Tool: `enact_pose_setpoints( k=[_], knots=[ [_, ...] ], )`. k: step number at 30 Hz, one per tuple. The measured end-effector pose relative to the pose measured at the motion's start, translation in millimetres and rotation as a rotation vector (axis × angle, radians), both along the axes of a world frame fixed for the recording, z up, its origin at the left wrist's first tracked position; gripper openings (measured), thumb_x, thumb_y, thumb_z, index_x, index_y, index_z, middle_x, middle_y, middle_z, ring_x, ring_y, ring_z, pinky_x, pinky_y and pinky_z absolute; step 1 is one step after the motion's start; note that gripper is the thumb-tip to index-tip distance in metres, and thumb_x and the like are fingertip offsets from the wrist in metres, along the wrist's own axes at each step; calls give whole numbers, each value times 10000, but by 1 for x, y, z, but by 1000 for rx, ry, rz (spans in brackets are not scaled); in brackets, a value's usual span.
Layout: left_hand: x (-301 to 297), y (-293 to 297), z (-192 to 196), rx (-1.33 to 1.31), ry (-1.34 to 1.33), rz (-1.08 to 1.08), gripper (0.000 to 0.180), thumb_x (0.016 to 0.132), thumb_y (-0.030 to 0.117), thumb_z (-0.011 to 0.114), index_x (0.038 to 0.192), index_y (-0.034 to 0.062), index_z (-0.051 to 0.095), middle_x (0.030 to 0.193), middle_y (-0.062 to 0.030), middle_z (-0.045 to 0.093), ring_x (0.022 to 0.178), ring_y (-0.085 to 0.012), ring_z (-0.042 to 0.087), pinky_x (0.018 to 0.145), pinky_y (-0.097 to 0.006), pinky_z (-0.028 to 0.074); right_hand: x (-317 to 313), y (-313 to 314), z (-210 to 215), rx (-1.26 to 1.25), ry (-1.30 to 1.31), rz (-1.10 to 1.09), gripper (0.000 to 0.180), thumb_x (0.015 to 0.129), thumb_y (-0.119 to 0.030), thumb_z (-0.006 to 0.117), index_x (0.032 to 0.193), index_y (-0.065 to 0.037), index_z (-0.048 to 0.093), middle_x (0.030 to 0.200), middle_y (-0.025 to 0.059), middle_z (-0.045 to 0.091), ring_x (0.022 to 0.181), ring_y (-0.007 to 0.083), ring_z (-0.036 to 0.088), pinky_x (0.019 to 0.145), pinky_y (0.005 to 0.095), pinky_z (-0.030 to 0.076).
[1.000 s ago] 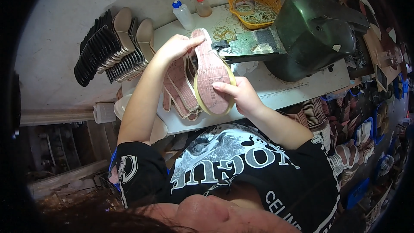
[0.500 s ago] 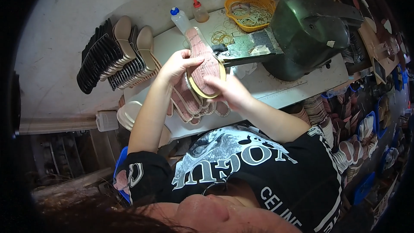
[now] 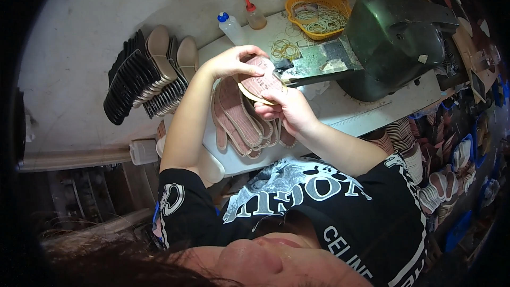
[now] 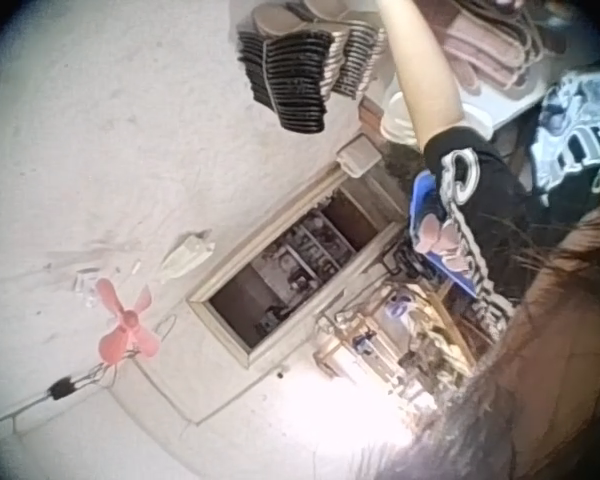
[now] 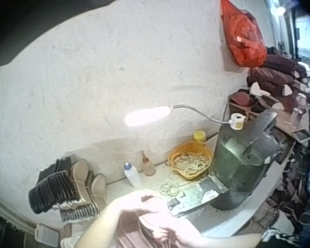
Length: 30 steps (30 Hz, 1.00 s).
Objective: Inspecting and assembling shoe sole components and then carrying them in a bin.
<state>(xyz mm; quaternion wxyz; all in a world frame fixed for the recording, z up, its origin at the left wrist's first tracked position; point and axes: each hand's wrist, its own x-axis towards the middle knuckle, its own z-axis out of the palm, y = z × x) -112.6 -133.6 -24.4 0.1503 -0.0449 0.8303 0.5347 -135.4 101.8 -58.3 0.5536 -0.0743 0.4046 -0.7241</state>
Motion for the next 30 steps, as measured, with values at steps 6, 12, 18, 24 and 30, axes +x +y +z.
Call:
enact_pose_setpoints(
  k=[6, 12, 18, 24, 30],
  knots=[
    [-8, -4, 22, -270, -117, -83, 467, 740, 316, 781, 1067, 32, 604, 945, -56, 621, 897, -135, 553, 820, -289, 450, 4, -4, 5, 62, 64, -107, 327, 930, -302, 573, 1063, -8, 624, 857, 92, 688, 714, 133, 682, 610, 218, 522],
    [18, -5, 8, -250, -125, 118, 526, 712, 443, 773, 989, 17, 638, 855, -106, 659, 773, -166, 605, 709, -307, 485, -3, -7, 5, 97, 42, -67, 389, 922, -368, 579, 1070, -11, 624, 919, 100, 698, 715, 137, 686, 610, 208, 516],
    [39, 19, 23, -375, -169, 280, 462, 748, 415, 751, 939, 17, 616, 781, -83, 629, 706, -151, 583, 638, -287, 464, -8, -6, 13, 127, 50, -15, 395, 911, -389, 591, 1066, -28, 626, 920, 82, 698, 732, 130, 688, 601, 192, 497],
    [50, 42, 25, -394, -185, 286, 424, 808, 421, 707, 851, 16, 591, 677, -22, 583, 591, -88, 518, 493, -250, 411, -10, -5, 14, 182, 127, -13, 271, 906, -281, 596, 1015, -37, 637, 844, 26, 683, 666, 77, 634, 576, 189, 477],
    [56, 69, 20, -97, -320, 500, 463, 837, 480, 657, 778, 23, 615, 653, -75, 626, 487, -161, 600, 432, -270, 476, -5, 16, 13, 29, 350, 155, 322, 868, -317, 642, 1065, -65, 611, 909, -10, 659, 812, 52, 589, 675, 186, 435]
  ],
)
